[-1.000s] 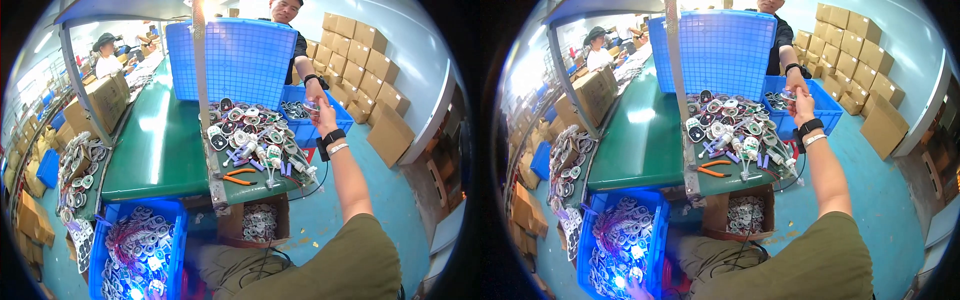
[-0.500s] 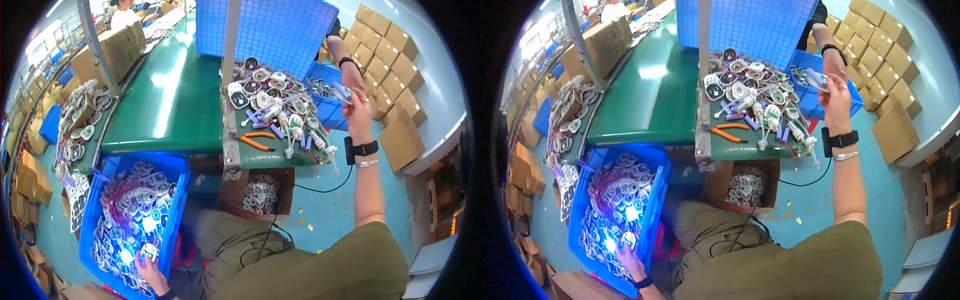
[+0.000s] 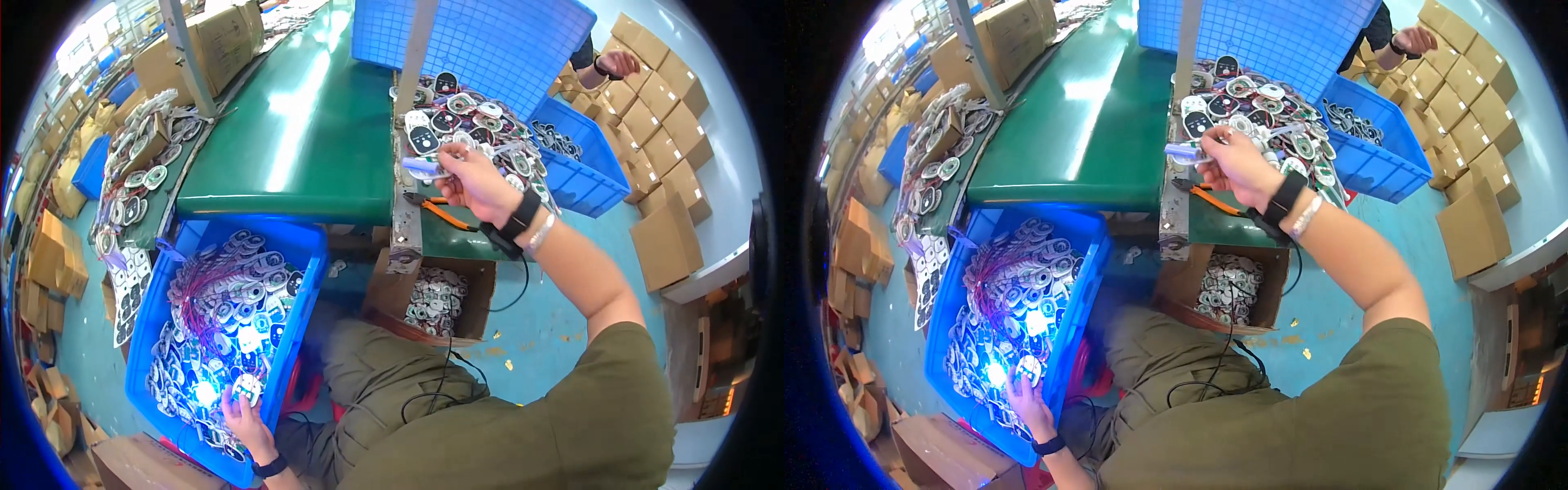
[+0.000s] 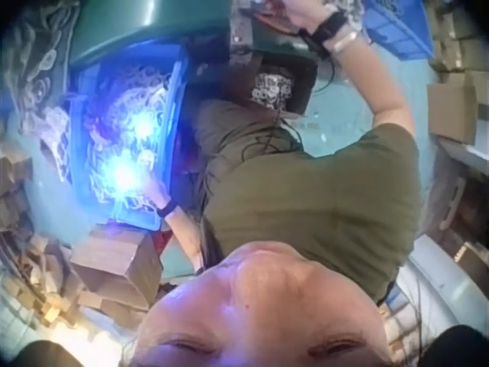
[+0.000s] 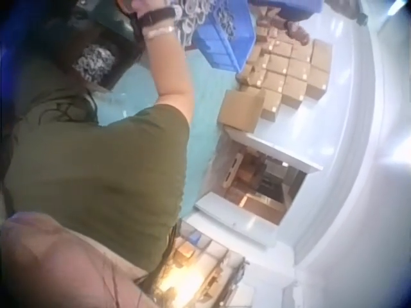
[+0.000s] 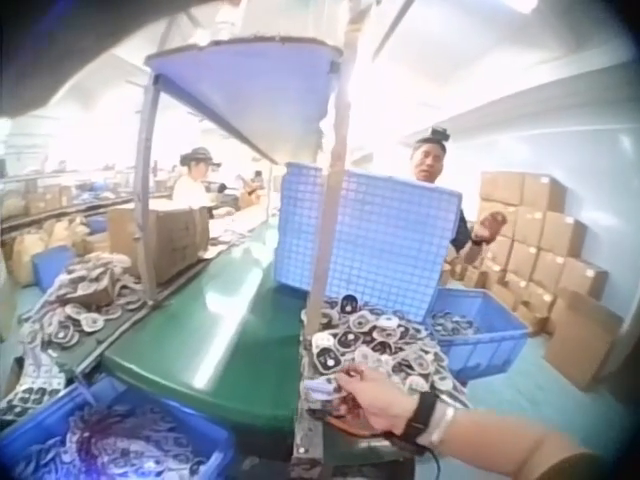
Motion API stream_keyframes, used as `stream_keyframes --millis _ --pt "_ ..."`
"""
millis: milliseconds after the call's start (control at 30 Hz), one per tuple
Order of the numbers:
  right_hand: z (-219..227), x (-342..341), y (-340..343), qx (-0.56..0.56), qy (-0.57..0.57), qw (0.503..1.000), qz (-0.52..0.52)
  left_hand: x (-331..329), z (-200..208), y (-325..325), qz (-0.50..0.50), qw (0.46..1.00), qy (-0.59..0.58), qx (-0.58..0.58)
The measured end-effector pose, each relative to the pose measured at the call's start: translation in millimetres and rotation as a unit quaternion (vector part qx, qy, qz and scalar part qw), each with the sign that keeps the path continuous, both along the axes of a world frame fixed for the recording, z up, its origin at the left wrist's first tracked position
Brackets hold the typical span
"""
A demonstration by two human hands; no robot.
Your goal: Assembling, trimming, and sorting small electronic components on a factory production line.
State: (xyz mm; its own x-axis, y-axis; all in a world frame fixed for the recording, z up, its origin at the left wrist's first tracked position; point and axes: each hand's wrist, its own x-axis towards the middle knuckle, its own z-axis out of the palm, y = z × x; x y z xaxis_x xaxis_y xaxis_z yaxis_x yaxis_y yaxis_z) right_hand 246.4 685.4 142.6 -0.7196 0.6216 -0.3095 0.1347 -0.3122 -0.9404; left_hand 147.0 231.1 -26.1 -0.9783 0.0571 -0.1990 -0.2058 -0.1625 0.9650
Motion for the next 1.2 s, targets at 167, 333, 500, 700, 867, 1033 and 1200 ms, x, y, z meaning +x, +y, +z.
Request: stream_keyframes --millis 167,333,500,700,867,1033,1200 --pt "-18 -21 27 0.190 -0.110 0.975 0.041 -1 -2 1 -0.002 1.000 0.000 -0.008" --pt "-28 -22 31 0.200 -0.178 0.962 0.052 -2 -4 0 -0.015 1.000 0.007 -0.022" --pt "-16 -19 32 0.295 -0.235 0.924 0.071 -4 -6 -2 -0.020 1.000 0.004 -0.021" --pt "-28 -9 47 0.273 -0.157 0.948 0.048 -3 -2 1 -0.019 1.000 -0.006 -0.017" --pt "-23 -7 43 0.257 -0.138 0.955 0.044 -3 -3 -1 -0.024 1.000 -0.004 -0.019" --pt "-16 -2 44 0.276 -0.151 0.949 0.036 -3 -1 -1 -0.022 1.000 -0.007 -0.019" --pt "-20 8 50 0.298 -0.170 0.936 0.079 -2 -1 1 -0.022 1.000 -0.002 -0.018"
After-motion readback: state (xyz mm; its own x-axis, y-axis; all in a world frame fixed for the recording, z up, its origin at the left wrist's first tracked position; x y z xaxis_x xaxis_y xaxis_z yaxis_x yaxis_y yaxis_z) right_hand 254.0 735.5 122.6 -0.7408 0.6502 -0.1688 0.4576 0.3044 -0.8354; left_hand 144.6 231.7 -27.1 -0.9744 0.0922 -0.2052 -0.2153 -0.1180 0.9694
